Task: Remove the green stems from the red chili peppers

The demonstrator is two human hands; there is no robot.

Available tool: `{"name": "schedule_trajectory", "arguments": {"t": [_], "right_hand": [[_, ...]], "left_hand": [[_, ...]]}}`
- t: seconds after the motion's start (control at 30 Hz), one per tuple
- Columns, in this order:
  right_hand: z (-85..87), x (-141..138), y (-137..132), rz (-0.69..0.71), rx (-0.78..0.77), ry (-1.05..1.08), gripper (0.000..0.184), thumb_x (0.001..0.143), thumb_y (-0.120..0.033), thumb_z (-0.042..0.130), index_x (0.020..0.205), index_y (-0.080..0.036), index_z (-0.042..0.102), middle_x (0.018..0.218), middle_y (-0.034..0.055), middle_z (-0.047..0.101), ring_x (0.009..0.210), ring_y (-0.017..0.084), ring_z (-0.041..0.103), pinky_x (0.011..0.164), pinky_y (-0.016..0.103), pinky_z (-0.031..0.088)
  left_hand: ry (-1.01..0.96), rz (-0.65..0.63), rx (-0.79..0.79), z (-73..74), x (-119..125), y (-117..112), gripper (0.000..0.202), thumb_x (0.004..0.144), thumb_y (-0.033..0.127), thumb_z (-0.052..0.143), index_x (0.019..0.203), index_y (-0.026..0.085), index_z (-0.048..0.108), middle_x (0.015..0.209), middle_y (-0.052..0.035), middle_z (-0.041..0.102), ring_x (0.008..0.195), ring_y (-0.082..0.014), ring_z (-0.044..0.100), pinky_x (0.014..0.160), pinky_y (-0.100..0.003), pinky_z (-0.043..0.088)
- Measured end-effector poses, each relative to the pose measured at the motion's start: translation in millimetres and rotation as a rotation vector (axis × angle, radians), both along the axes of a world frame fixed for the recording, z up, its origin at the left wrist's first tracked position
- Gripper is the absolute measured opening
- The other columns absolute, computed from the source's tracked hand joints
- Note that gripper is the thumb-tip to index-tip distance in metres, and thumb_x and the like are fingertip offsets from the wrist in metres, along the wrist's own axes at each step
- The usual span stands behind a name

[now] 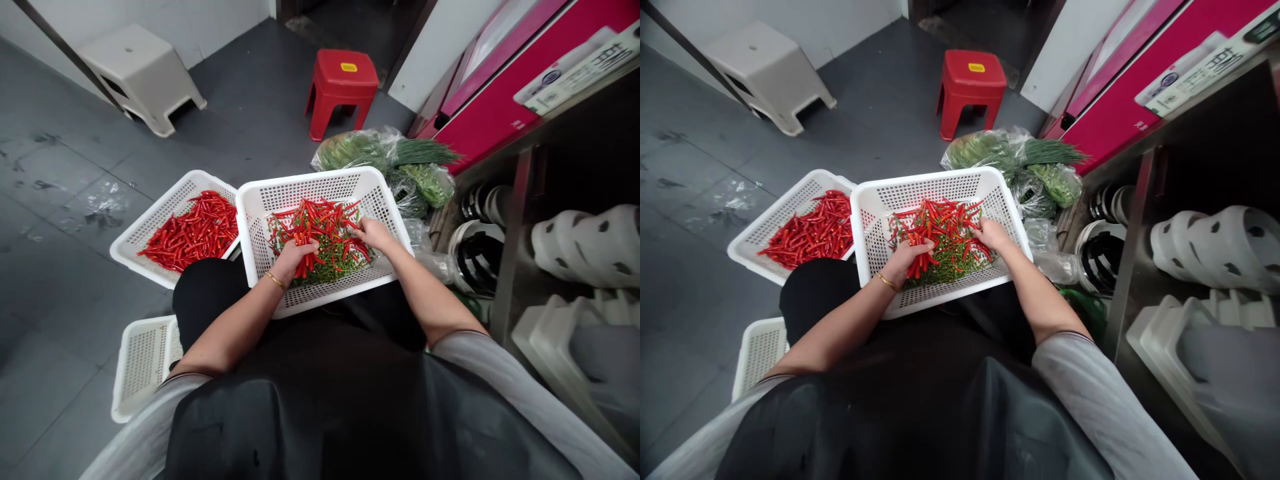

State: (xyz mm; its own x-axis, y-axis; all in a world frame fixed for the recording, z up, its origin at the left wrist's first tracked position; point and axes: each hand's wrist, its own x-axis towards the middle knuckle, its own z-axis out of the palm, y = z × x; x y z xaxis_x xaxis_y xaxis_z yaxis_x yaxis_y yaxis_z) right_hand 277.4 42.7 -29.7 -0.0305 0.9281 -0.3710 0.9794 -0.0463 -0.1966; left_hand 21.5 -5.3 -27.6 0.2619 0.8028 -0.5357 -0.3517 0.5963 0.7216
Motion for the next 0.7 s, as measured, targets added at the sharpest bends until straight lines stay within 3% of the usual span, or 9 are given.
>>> {"name": "schedule_trajectory", "arguments": {"t": [0.07,0.17,0.3,0.4,0.5,0.57,0.63,0.7], "right_hand": [[12.4,-10,-25,-0.031,0.050,0.251,0.020,0.087,-0.036,0.056,0.092,-0.017,0.062,0.080,0.0059,0.070,0.073,0.018,0.062,0.068,0.027,0.044],[17.6,-38,-62,0.037,-0.014,0.628,0.020,0.085,-0.038,0.057,0.088,-0.019,0.061,0.072,-0.0007,0.067,0.064,0.014,0.059,0.063,0.024,0.043],[16.2,-68,-87,0.041,-0.061,0.680,0.027,0.085,-0.039,0.055,0.067,-0.019,0.058,0.057,-0.0033,0.057,0.054,0.012,0.051,0.056,0.023,0.039],[32.6,-77,-91,0.116,0.002,0.683,0.032,0.089,-0.040,0.050,0.065,-0.020,0.060,0.063,0.0006,0.061,0.061,0.014,0.056,0.063,0.025,0.043],[59.6,-77,-85,0.393,0.002,0.702,0.027,0.089,-0.039,0.053,0.073,-0.022,0.067,0.078,0.0029,0.068,0.074,0.016,0.061,0.073,0.027,0.045],[71.6,-69,-69,0.485,-0.193,0.677,0.027,0.088,-0.043,0.055,0.079,-0.023,0.070,0.075,0.0009,0.069,0.069,0.015,0.062,0.069,0.025,0.046],[71.5,-58,-42,0.398,-0.377,0.598,0.035,0.091,-0.049,0.051,0.086,-0.022,0.072,0.067,-0.0005,0.067,0.057,0.013,0.060,0.061,0.024,0.046],[57.9,-49,-6,0.157,-0.305,0.498,0.048,0.095,-0.055,0.040,0.096,-0.018,0.071,0.070,0.0026,0.069,0.054,0.013,0.060,0.058,0.024,0.046]], "left_hand": [[0.017,-0.011,0.014,2.1,4,-2,0.028,0.055,0.022,0.082,0.078,0.012,0.068,0.061,-0.0009,0.064,0.058,-0.0115,0.059,0.058,-0.024,0.047],[0.011,-0.044,0.085,5.5,11,-5,0.036,0.052,0.023,0.085,0.082,0.012,0.069,0.066,-0.0004,0.066,0.062,-0.0118,0.059,0.064,-0.026,0.048],[0.035,-0.012,0.143,6.1,12,-11,0.028,0.052,0.025,0.086,0.067,0.012,0.065,0.062,0.0002,0.064,0.058,-0.0105,0.056,0.061,-0.025,0.046],[0.004,-0.009,0.072,4.5,8,-13,0.027,0.057,0.030,0.084,0.061,0.013,0.064,0.057,-0.0008,0.062,0.053,-0.0102,0.054,0.054,-0.024,0.045],[-0.077,-0.088,-0.058,3.3,4,-12,0.027,0.061,0.032,0.081,0.058,0.013,0.063,0.053,-0.0028,0.061,0.047,-0.0108,0.054,0.047,-0.024,0.043],[-0.099,-0.091,-0.105,2.7,1,-8,0.024,0.062,0.031,0.080,0.060,0.013,0.063,0.052,-0.0030,0.061,0.043,-0.0104,0.053,0.043,-0.023,0.041],[-0.108,-0.054,-0.134,1.6,-2,-3,0.023,0.066,0.032,0.076,0.061,0.013,0.063,0.051,-0.0030,0.061,0.039,-0.0094,0.051,0.038,-0.022,0.038],[-0.130,-0.009,-0.151,-0.1,-5,2,0.022,0.069,0.033,0.071,0.062,0.014,0.062,0.051,-0.0027,0.062,0.036,-0.0085,0.049,0.035,-0.021,0.035]]}}
